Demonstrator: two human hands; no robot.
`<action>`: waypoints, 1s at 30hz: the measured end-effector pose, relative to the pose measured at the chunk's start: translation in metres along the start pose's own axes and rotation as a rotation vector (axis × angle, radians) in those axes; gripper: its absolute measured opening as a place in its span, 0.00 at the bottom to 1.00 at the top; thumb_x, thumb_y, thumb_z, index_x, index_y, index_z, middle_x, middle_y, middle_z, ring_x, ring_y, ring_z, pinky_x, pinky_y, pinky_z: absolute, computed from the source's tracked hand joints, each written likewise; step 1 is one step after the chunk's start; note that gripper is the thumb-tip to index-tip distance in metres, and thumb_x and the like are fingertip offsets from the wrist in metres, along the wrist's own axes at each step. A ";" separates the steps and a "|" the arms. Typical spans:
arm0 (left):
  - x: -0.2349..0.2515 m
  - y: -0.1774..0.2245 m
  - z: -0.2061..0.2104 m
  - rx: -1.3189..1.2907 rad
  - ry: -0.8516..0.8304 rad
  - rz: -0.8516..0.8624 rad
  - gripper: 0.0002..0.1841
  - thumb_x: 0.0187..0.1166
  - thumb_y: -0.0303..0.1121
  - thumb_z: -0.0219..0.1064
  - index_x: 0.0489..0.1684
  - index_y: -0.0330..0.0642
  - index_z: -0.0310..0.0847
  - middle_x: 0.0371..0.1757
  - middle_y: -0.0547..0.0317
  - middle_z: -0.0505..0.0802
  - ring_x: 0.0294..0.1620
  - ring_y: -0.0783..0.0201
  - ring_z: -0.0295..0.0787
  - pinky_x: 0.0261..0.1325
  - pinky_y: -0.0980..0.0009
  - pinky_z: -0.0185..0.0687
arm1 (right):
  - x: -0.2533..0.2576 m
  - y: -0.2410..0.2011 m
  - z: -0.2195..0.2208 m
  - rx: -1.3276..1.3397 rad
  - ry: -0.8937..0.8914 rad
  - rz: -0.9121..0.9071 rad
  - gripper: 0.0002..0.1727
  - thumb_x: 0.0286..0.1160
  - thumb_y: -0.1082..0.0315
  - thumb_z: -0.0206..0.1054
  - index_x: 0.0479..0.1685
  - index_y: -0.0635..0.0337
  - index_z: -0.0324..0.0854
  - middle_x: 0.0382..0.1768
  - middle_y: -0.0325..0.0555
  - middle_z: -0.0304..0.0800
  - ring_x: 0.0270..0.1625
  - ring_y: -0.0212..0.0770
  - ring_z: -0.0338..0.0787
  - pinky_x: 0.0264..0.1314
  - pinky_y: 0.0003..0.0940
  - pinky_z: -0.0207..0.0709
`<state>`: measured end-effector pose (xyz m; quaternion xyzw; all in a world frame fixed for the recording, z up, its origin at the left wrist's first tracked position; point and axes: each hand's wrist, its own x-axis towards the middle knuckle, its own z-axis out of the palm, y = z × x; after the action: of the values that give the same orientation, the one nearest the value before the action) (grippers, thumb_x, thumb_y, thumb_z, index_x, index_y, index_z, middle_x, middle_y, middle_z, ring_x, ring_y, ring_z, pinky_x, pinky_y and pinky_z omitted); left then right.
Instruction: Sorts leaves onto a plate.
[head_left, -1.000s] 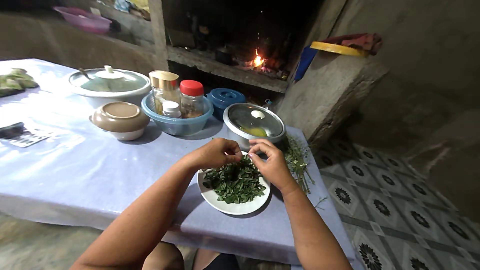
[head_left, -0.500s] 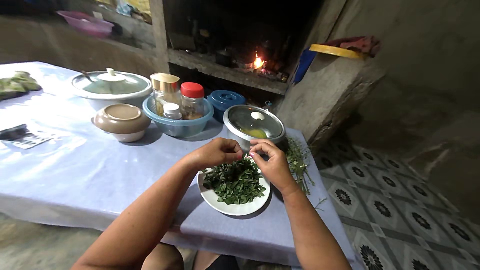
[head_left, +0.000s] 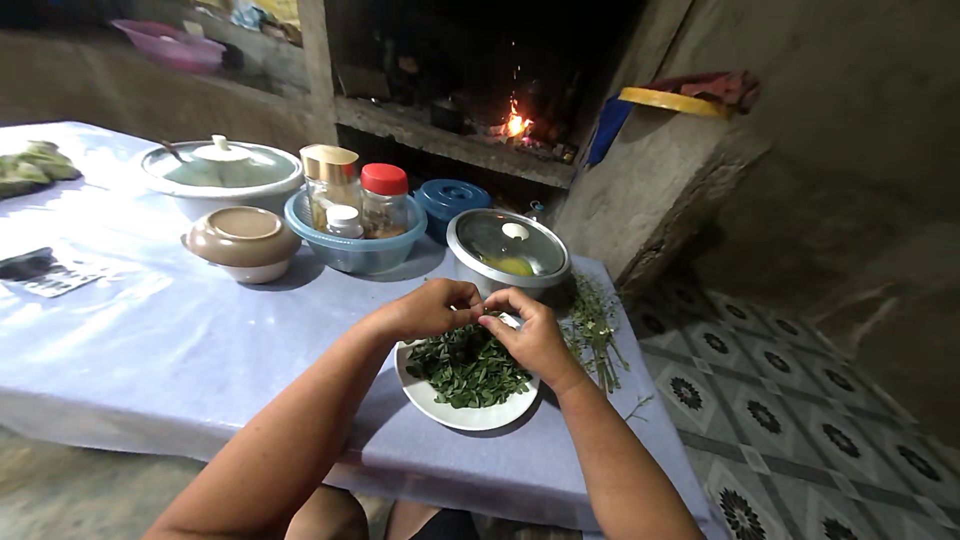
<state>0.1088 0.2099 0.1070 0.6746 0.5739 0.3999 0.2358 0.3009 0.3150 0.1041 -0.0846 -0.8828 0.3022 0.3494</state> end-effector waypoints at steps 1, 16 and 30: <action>0.000 0.000 0.000 0.016 -0.008 0.001 0.05 0.84 0.31 0.68 0.40 0.40 0.85 0.31 0.58 0.89 0.28 0.68 0.82 0.33 0.69 0.79 | 0.000 0.001 0.002 -0.008 0.000 -0.013 0.09 0.73 0.72 0.75 0.48 0.64 0.88 0.46 0.45 0.94 0.52 0.34 0.93 0.62 0.34 0.88; 0.001 -0.012 -0.011 0.095 -0.054 0.022 0.06 0.84 0.34 0.67 0.41 0.42 0.87 0.36 0.59 0.91 0.35 0.65 0.88 0.40 0.63 0.86 | 0.001 0.000 -0.008 -0.031 0.007 0.035 0.06 0.77 0.71 0.71 0.46 0.63 0.89 0.43 0.44 0.94 0.47 0.33 0.93 0.57 0.33 0.88; 0.001 -0.008 -0.009 0.170 -0.104 0.051 0.07 0.85 0.34 0.66 0.46 0.40 0.87 0.42 0.57 0.92 0.40 0.64 0.89 0.48 0.61 0.87 | 0.004 -0.002 -0.016 -0.244 0.023 0.015 0.04 0.78 0.76 0.67 0.39 0.66 0.87 0.65 0.51 0.87 0.66 0.41 0.88 0.68 0.38 0.84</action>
<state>0.0964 0.2113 0.1062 0.7263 0.5754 0.3202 0.1969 0.3086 0.3223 0.1162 -0.1365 -0.9083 0.1942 0.3445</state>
